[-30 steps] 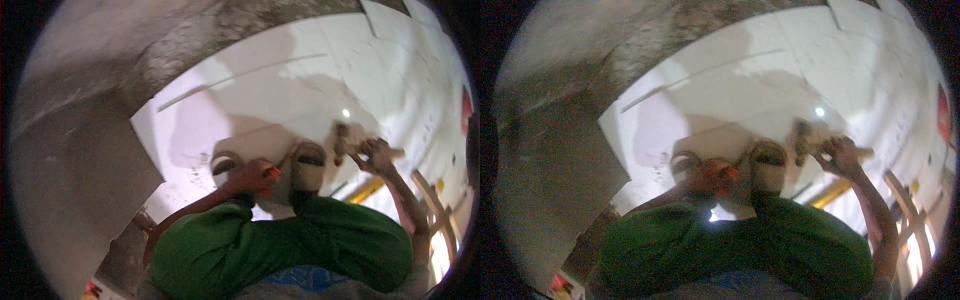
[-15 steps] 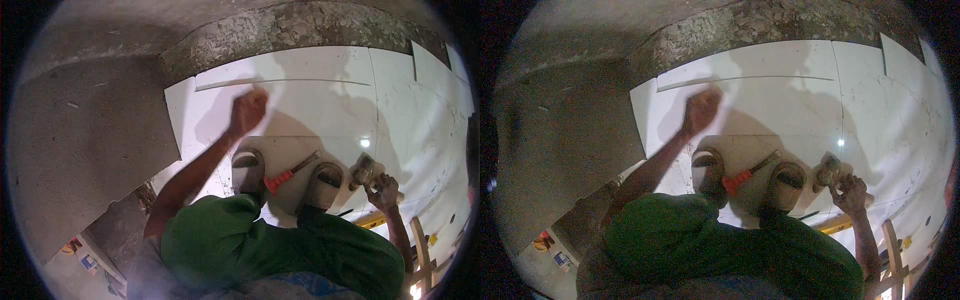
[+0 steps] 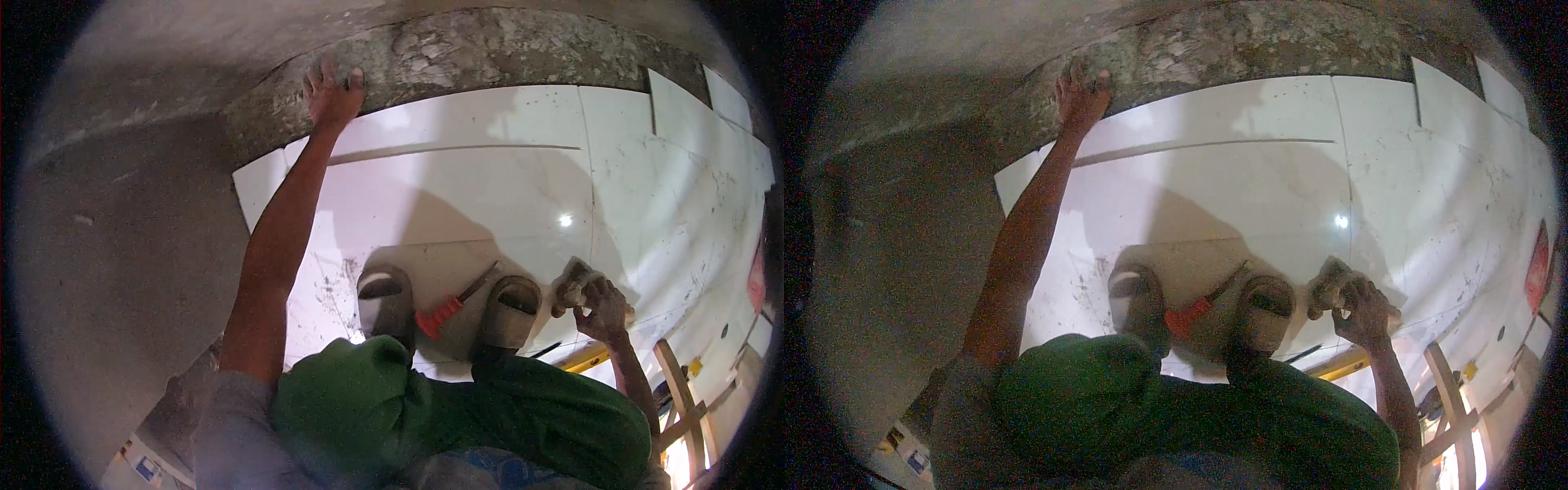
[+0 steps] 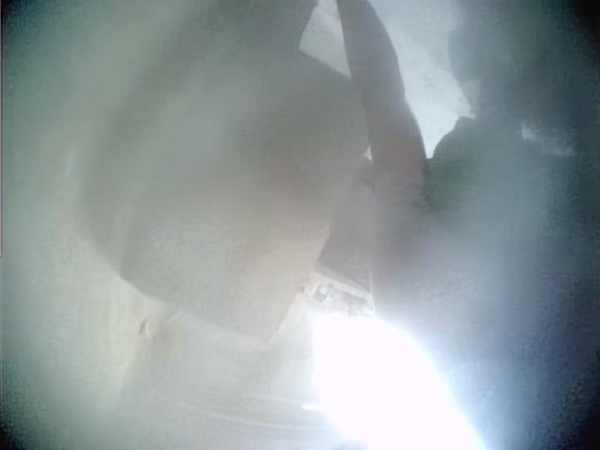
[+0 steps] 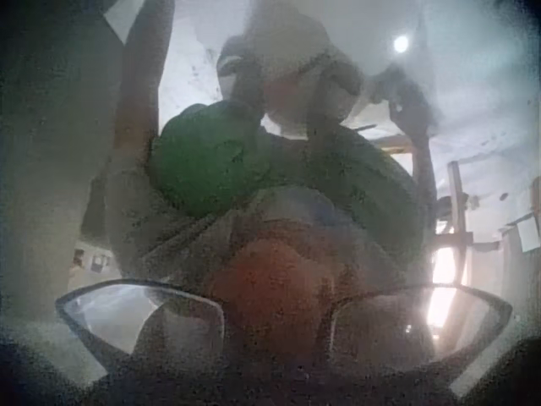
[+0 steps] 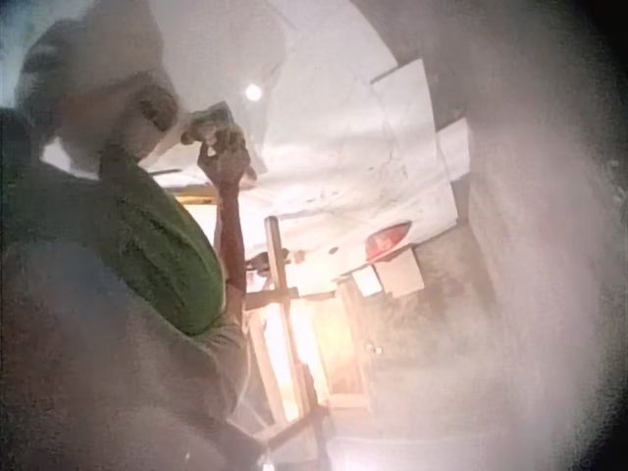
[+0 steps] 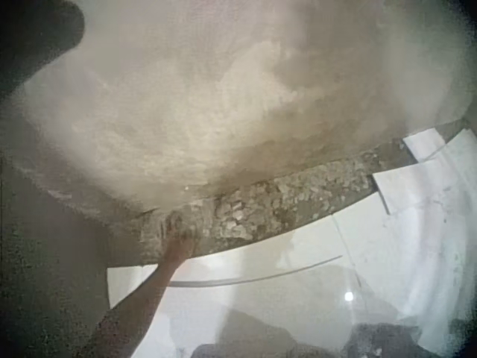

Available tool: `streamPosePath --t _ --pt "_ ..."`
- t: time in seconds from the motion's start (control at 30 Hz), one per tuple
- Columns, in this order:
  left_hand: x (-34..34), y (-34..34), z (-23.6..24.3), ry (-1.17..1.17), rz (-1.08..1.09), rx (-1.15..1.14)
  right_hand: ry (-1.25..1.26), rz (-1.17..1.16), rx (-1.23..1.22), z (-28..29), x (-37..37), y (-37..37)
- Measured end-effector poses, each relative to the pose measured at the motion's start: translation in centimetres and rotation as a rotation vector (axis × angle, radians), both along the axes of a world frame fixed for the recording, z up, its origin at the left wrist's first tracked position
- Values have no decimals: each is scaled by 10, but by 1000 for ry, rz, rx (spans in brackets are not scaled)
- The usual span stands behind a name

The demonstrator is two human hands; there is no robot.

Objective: The person positions and secures a small white tile into a narrow gap between larger tiles and a concrete wall by hand and using a hammer and a chisel.

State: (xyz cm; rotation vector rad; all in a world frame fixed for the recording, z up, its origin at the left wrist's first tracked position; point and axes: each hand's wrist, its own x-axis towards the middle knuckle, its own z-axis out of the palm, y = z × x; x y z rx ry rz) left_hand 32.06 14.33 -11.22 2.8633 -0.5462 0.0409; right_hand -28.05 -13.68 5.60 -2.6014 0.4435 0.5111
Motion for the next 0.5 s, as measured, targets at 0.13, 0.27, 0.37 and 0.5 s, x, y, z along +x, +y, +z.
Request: streamPosePath --t 0.13,0.27,0.37,0.5 --pt "-6 9 23 41 -183 -136 49 6 87 11 28 -8" --pt "-4 20 25 -22 -315 -2 5 -35 117 10 60 -14" --pt "-30 36 74 81 -263 -197 12 -313 -88 -8 80 -25" --pt "-89 153 89 1 61 -28 -303 -416 -210 -19 136 -26"
